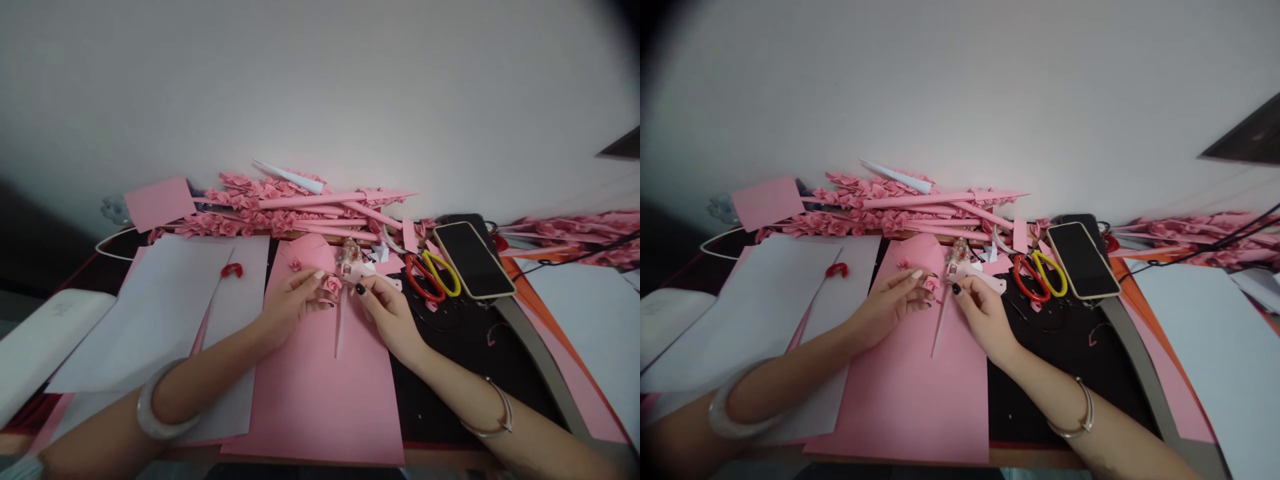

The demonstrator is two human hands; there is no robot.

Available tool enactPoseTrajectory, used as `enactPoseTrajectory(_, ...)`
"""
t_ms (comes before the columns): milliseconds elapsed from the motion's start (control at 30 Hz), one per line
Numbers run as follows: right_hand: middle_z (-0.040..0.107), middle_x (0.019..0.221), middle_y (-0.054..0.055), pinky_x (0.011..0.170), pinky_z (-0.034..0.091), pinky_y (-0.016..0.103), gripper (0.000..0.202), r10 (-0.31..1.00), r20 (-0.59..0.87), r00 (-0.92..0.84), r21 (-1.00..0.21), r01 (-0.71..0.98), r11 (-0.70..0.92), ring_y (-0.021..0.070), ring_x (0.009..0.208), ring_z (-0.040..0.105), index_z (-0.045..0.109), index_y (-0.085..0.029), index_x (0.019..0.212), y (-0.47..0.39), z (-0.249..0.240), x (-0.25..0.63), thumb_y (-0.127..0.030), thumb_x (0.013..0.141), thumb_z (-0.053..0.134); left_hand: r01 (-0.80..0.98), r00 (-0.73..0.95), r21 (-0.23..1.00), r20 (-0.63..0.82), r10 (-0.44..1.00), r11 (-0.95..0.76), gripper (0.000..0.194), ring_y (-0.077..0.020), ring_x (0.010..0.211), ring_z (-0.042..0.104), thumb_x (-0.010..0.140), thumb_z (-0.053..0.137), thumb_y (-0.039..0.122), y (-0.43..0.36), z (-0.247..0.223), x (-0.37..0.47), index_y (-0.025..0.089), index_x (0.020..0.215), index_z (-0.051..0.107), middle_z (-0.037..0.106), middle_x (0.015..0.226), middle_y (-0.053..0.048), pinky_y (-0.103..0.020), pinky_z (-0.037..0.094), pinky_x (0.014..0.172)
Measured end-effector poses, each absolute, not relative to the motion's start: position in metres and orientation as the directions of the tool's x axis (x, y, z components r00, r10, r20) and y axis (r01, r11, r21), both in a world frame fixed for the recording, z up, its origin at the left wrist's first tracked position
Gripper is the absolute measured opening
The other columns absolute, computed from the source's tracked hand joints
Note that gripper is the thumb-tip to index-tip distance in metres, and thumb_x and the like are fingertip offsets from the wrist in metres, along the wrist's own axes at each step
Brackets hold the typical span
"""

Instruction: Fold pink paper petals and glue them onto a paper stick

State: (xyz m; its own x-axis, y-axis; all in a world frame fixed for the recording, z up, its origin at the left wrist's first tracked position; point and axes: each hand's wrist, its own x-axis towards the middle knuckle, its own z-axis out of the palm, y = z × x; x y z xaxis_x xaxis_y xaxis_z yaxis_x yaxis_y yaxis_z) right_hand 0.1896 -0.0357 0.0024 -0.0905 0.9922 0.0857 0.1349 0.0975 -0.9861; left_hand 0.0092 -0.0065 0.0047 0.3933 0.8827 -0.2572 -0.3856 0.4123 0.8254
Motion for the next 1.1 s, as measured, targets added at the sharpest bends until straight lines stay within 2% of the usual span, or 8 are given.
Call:
enactPoseTrajectory(67,0.045,0.070,-0.003,0.053,0.033,0.023,0.008,0.982,0.163,-0.095,-0.964,0.198,0.179,0.0103,0.058,0.041,0.054,-0.019,0.091,-0.0359,0.0041,0.1885,-0.024,0.085,0.055,-0.379,0.403,0.832,-0.245,0.882,0.404,0.020,-0.0119,0.073,0.063,0.079,0.063,0.033,-0.0071,0.0037,0.0092,0.018,0.092,0.067,0.067,0.084,-0.002,-0.026,0.050,0.071)
enactPoseTrajectory(167,0.049,0.074,-0.002,0.059,0.038,0.024,0.021,0.972,0.194,-0.136,-0.940,0.259,0.224,0.0122,0.063,0.046,0.053,-0.020,0.102,-0.0365,0.0060,0.1869,-0.017,0.081,0.056,-0.315,0.434,0.876,-0.210,0.876,0.366,0.023,-0.0146,0.079,0.063,0.079,0.063,0.032,-0.0089,0.0032,0.0100,0.018,0.097,0.068,0.068,0.091,-0.005,-0.030,0.050,0.077)
enactPoseTrajectory(300,0.056,0.078,0.001,0.058,0.040,0.025,0.016,0.970,0.189,-0.152,-0.909,0.347,0.231,0.0129,0.064,0.050,0.057,-0.019,0.095,-0.0373,0.0051,0.1884,-0.014,0.082,0.052,-0.218,0.468,0.908,-0.224,0.855,0.357,0.030,-0.0169,0.086,0.061,0.079,0.062,0.032,-0.0117,0.0045,0.0116,0.016,0.104,0.068,0.069,0.095,-0.007,-0.036,0.047,0.086)
enactPoseTrajectory(400,0.059,0.081,0.002,0.058,0.040,0.025,0.015,0.973,0.182,-0.141,-0.893,0.389,0.224,0.0132,0.064,0.051,0.058,-0.019,0.093,-0.0367,0.0031,0.1905,-0.013,0.082,0.050,-0.236,0.495,0.898,-0.217,0.841,0.371,0.032,-0.0169,0.087,0.061,0.080,0.061,0.032,-0.0123,0.0054,0.0118,0.016,0.107,0.066,0.068,0.097,-0.007,-0.038,0.046,0.089)
enactPoseTrajectory(533,0.058,0.081,0.002,0.059,0.040,0.025,0.015,0.973,0.187,-0.135,-0.891,0.393,0.226,0.0134,0.065,0.051,0.057,-0.019,0.096,-0.0359,0.0040,0.1908,-0.014,0.084,0.048,-0.281,0.499,0.871,-0.227,0.836,0.404,0.031,-0.0174,0.085,0.062,0.082,0.059,0.033,-0.0113,0.0060,0.0112,0.017,0.108,0.064,0.066,0.100,-0.007,-0.039,0.047,0.087)
enactPoseTrajectory(733,0.049,0.073,-0.001,0.055,0.035,0.024,0.024,0.933,0.265,-0.242,-0.826,0.443,0.350,0.0121,0.059,0.044,0.057,-0.020,0.104,-0.0351,0.0085,0.1901,-0.017,0.081,0.057,-0.180,0.492,0.915,-0.234,0.839,0.361,0.034,-0.0185,0.090,0.062,0.084,0.055,0.033,-0.0108,0.0065,0.0139,0.017,0.115,0.057,0.061,0.107,-0.008,-0.037,0.050,0.083)
enactPoseTrajectory(933,0.045,0.063,-0.003,0.054,0.034,0.024,0.013,0.945,0.232,-0.232,-0.825,0.468,0.318,0.0123,0.056,0.042,0.062,-0.019,0.094,-0.0344,0.0069,0.1899,-0.018,0.083,0.056,-0.152,0.484,0.927,-0.234,0.844,0.344,0.030,-0.0162,0.084,0.063,0.084,0.055,0.035,-0.0118,0.0084,0.0147,0.018,0.109,0.057,0.061,0.106,-0.007,-0.033,0.052,0.080)
enactPoseTrajectory(1100,0.054,0.069,0.000,0.054,0.038,0.024,0.011,0.965,0.194,-0.177,-0.887,0.390,0.250,0.0123,0.058,0.046,0.061,-0.018,0.092,-0.0360,0.0067,0.1896,-0.021,0.083,0.056,-0.171,0.475,0.927,-0.218,0.852,0.333,0.023,-0.0158,0.083,0.065,0.082,0.057,0.034,-0.0124,0.0102,0.0126,0.015,0.095,0.058,0.065,0.088,-0.005,-0.033,0.051,0.081)
